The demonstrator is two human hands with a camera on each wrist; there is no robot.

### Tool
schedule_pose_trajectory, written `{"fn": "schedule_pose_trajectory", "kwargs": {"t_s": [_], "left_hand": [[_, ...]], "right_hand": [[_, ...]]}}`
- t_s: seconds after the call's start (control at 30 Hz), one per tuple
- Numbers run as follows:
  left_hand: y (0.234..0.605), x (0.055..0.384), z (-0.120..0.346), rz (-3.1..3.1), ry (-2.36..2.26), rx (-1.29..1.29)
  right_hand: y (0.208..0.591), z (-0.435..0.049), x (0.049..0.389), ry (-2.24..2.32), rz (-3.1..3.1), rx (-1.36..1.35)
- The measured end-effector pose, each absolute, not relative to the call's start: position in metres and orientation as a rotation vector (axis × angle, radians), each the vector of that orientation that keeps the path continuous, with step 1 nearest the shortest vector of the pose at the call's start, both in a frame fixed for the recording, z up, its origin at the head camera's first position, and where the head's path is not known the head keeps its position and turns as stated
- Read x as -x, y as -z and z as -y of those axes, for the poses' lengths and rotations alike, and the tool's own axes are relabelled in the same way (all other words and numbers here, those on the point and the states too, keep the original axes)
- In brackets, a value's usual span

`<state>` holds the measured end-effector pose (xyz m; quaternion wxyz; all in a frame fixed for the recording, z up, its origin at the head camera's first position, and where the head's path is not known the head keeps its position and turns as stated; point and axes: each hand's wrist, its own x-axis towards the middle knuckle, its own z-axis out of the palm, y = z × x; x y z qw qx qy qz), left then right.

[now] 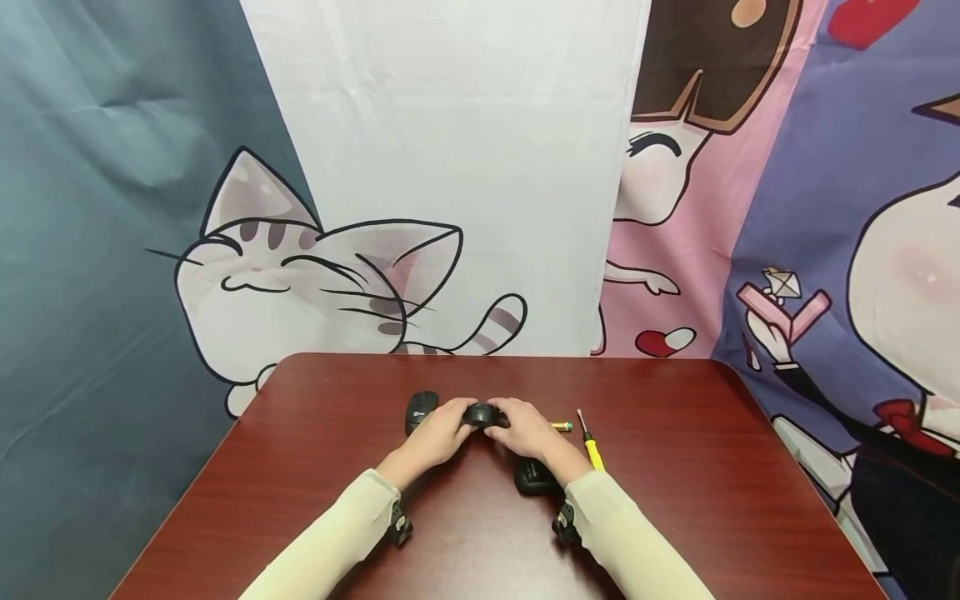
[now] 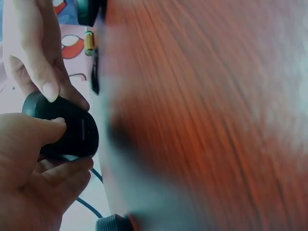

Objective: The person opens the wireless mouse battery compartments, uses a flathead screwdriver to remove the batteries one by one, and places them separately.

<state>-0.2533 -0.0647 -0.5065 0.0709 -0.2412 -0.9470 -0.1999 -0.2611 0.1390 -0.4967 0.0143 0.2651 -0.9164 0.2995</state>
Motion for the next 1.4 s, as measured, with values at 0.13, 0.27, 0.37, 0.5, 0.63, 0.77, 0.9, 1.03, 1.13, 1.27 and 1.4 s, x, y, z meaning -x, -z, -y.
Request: {"fn": "schedule_pose_trajectory", "kwargs": {"t_s": [0.13, 0.27, 0.37, 0.5, 0.63, 0.77, 0.9, 1.03, 1.13, 1.27, 1.4], "left_hand": [[0.502, 0.248, 0.066, 2.826, 0.652, 0.684], [0.495, 0.243, 0.068, 2.824, 0.709, 0.646], [0.488, 0.239, 0.07, 2.823, 0.756, 0.639], [0.478, 0.234, 0.072, 2.823, 0.832, 0.651], [0.472, 0.227, 0.075, 2.824, 0.942, 0.66], [0.467, 0.218, 0.078, 2.789, 1.104, 0.671], [0.462, 0.208, 0.079, 2.736, 1.268, 0.667], [0.459, 0.202, 0.078, 2.697, 1.367, 0.64], [0.458, 0.198, 0.077, 2.679, 1.417, 0.615], [0.456, 0.193, 0.074, 2.651, 1.494, 0.604], [0.457, 0.188, 0.071, 2.635, 1.599, 0.577]], "right_hand": [[0.496, -0.137, 0.259, -0.967, 2.775, -0.783], [0.491, -0.137, 0.255, -0.995, 2.725, -0.76], [0.487, -0.137, 0.251, -1.028, 2.703, -0.752], [0.481, -0.138, 0.245, -1.053, 2.676, -0.753], [0.475, -0.139, 0.236, -1.089, 2.636, -0.762], [0.47, -0.138, 0.224, -1.196, 2.604, -0.758], [0.464, -0.138, 0.211, -1.279, 2.592, -0.73], [0.461, -0.138, 0.203, -1.314, 2.585, -0.695], [0.46, -0.138, 0.197, -1.336, 2.586, -0.65], [0.46, -0.14, 0.189, -1.357, 2.599, -0.585], [0.461, -0.142, 0.183, -1.388, 2.602, -0.55]]}}
